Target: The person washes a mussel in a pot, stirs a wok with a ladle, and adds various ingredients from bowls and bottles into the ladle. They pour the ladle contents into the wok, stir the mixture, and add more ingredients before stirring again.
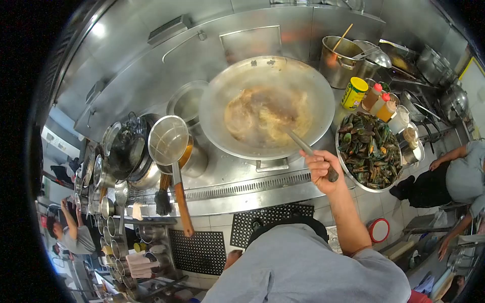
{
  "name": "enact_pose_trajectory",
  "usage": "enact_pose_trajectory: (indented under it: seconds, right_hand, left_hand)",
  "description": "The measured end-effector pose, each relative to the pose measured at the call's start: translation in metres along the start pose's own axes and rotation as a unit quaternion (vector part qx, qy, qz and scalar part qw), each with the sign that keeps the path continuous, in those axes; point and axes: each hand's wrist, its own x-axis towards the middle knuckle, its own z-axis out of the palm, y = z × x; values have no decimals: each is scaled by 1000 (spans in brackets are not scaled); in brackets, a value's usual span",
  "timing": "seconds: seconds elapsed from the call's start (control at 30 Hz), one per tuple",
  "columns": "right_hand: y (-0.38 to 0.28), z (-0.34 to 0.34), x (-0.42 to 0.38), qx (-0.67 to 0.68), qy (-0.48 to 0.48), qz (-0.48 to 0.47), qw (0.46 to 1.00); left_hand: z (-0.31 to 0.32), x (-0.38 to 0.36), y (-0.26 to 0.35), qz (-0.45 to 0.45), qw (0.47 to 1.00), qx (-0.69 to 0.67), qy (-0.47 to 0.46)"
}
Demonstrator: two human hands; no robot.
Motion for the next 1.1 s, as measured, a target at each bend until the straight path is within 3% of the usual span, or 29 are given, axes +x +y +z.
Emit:
enact_pose_trajectory:
  seconds: [0.07, 0.1, 0.13, 0.23, 0.43, 0.47, 0.6, 0.67, 0.7, 0.77, 0.83, 0.9, 0.97, 1.03, 1.1]
  right_hand:
    - [10, -3, -3, 15, -22, 2, 1000]
    - [13, -3, -6, 15, -21, 0, 1000]
    - [16, 0, -10, 2, -24, 3, 1000]
    - [18, 3, -18, -54, -19, -6, 998]
    - [15, 18, -25, -242, 30, -94, 965]
    - [14, 21, -26, -293, 44, -113, 948]
    - [15, 31, -29, -363, 84, -157, 915]
    - [15, 33, -33, -439, 86, -173, 877]
    - [17, 35, -35, -439, 86, -171, 878]
    - [22, 38, -42, -490, 102, -186, 846]
    - [25, 35, -49, -487, 103, -181, 848]
    - [29, 33, -56, -484, 102, -175, 851]
    - [37, 33, -66, -512, 123, -173, 832]
    - [42, 28, -77, -516, 126, -170, 830]
    - [47, 26, -88, -535, 128, -172, 817]
  left_hand:
    - [-7, -3, 54, 191, 958, 213, 6]
    - [-9, 0, 71, 39, 997, 68, 28]
    - [-10, 2, 86, -115, 989, -80, 47]
    - [-12, -6, 111, -120, 987, -62, 84]
    - [-26, -10, 63, -161, 983, -64, 68]
    - [-31, -13, 53, -58, 993, 103, -7]
    - [-23, -27, 47, 82, 967, 235, -44]
    - [-12, -25, 61, 160, 930, 330, -6]
    - [-7, -21, 69, 158, 931, 329, -5]
    - [11, -24, 139, 119, 929, 349, 4]
    - [27, -34, 208, 143, 935, 320, -46]
    - [49, -59, 295, 180, 924, 335, -40]
    - [66, -84, 372, 233, 923, 295, -85]
    - [76, -95, 417, 365, 875, 296, -115]
    - [86, -111, 465, 430, 837, 298, -163]
